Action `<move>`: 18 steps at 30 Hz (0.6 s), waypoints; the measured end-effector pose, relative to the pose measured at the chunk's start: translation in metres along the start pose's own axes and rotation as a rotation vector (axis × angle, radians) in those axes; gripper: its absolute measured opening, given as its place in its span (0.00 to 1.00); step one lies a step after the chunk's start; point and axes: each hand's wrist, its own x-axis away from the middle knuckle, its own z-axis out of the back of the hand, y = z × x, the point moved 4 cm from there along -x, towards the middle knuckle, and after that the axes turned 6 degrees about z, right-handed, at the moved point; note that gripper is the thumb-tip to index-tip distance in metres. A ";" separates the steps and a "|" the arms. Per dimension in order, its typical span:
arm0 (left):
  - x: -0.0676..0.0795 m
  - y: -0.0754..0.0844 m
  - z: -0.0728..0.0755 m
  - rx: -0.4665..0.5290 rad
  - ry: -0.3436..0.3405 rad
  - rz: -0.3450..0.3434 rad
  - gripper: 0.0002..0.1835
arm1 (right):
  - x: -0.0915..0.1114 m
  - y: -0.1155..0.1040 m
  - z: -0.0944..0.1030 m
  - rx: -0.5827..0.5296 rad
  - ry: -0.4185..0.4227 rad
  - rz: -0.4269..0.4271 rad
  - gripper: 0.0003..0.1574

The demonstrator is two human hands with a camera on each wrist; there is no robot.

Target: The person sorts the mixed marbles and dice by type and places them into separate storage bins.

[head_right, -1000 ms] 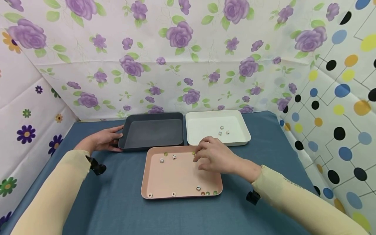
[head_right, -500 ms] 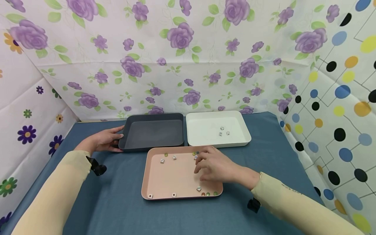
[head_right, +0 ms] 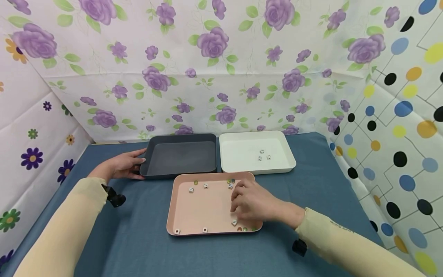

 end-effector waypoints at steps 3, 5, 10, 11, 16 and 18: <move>0.000 0.000 0.000 0.000 0.000 0.002 0.36 | 0.001 0.000 -0.005 -0.001 -0.011 0.000 0.10; -0.001 0.000 0.000 0.000 -0.002 0.002 0.36 | 0.002 0.001 -0.008 -0.001 -0.020 -0.008 0.09; -0.001 0.000 0.000 -0.003 -0.009 -0.002 0.36 | 0.002 0.000 -0.013 0.006 -0.037 -0.020 0.08; 0.000 0.000 0.000 -0.004 -0.008 -0.003 0.36 | 0.001 0.000 -0.013 0.004 -0.039 -0.021 0.08; -0.001 0.000 0.000 0.001 -0.004 -0.003 0.36 | 0.000 -0.001 -0.015 0.006 -0.063 -0.038 0.07; -0.001 0.000 0.000 0.001 -0.004 -0.004 0.36 | 0.000 -0.001 -0.016 0.006 -0.079 -0.048 0.06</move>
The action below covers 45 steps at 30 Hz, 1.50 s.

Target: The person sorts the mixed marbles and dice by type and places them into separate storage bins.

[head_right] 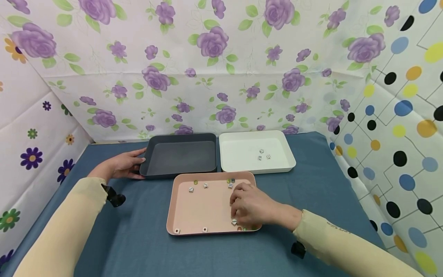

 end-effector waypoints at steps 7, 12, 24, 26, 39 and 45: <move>-0.002 0.000 0.000 0.005 -0.002 0.003 0.36 | -0.001 -0.002 0.000 -0.018 -0.028 -0.025 0.06; -0.002 0.000 0.001 0.003 0.007 0.002 0.36 | -0.002 -0.002 0.000 -0.021 -0.043 -0.029 0.06; -0.001 0.000 0.002 -0.002 -0.007 -0.009 0.36 | -0.003 -0.003 0.000 -0.027 -0.028 -0.010 0.05; 0.000 0.000 0.003 -0.001 -0.008 -0.009 0.36 | -0.003 -0.002 0.003 -0.041 -0.003 -0.003 0.05; -0.001 -0.001 0.002 0.005 -0.001 -0.006 0.36 | -0.001 0.007 0.034 0.004 0.142 0.031 0.08; 0.000 -0.001 0.000 0.001 -0.005 -0.005 0.36 | 0.000 0.011 0.054 0.019 0.183 -0.015 0.07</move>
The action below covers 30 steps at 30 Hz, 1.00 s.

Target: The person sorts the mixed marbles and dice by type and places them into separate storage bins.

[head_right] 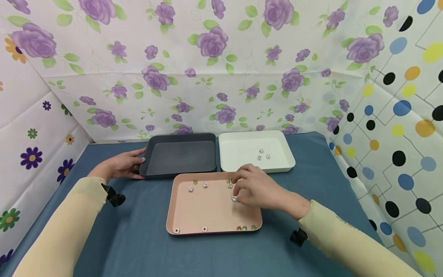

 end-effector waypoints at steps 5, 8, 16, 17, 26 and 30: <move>0.001 0.000 0.000 -0.005 0.001 -0.004 0.36 | -0.003 0.006 0.012 -0.002 0.051 -0.025 0.07; 0.000 0.000 0.000 -0.005 0.005 -0.004 0.36 | -0.003 0.009 0.014 -0.023 0.062 -0.042 0.07; 0.000 -0.001 0.000 -0.006 0.013 -0.003 0.36 | -0.002 0.021 0.023 -0.027 0.105 -0.082 0.06; 0.000 -0.001 0.000 -0.007 0.013 -0.004 0.36 | -0.002 0.023 0.024 -0.025 0.110 -0.086 0.05; -0.001 -0.002 0.000 -0.011 0.020 -0.005 0.36 | -0.004 0.039 0.038 -0.008 0.147 -0.127 0.05; -0.002 -0.002 0.000 -0.010 0.024 -0.005 0.36 | -0.004 0.048 0.044 -0.002 0.159 -0.158 0.06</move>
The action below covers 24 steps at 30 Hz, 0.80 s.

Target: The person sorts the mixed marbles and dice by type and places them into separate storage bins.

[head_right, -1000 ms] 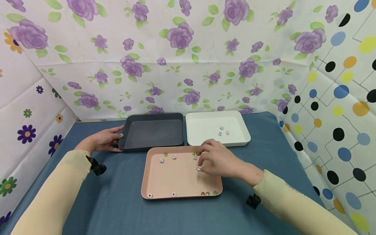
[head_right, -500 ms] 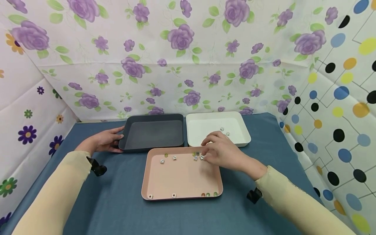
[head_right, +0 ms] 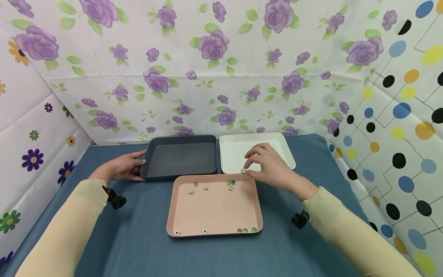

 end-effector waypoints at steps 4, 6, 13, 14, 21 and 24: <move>0.000 0.000 0.000 0.000 0.004 -0.001 0.35 | -0.003 0.008 0.006 0.011 0.007 -0.035 0.06; 0.000 0.000 0.000 -0.001 0.005 -0.001 0.35 | -0.005 0.012 0.008 0.016 0.010 -0.049 0.06; 0.001 0.000 0.000 0.000 0.002 0.000 0.35 | -0.011 0.024 0.015 0.040 0.027 -0.071 0.05; 0.001 0.000 0.000 0.000 0.002 -0.001 0.35 | -0.012 0.025 0.016 0.047 0.032 -0.071 0.05; 0.000 0.000 0.000 -0.001 0.000 0.000 0.35 | -0.023 0.036 0.022 0.091 0.062 -0.086 0.05; 0.000 0.001 0.000 0.001 -0.001 0.002 0.35 | -0.027 0.042 0.023 0.110 0.073 -0.097 0.05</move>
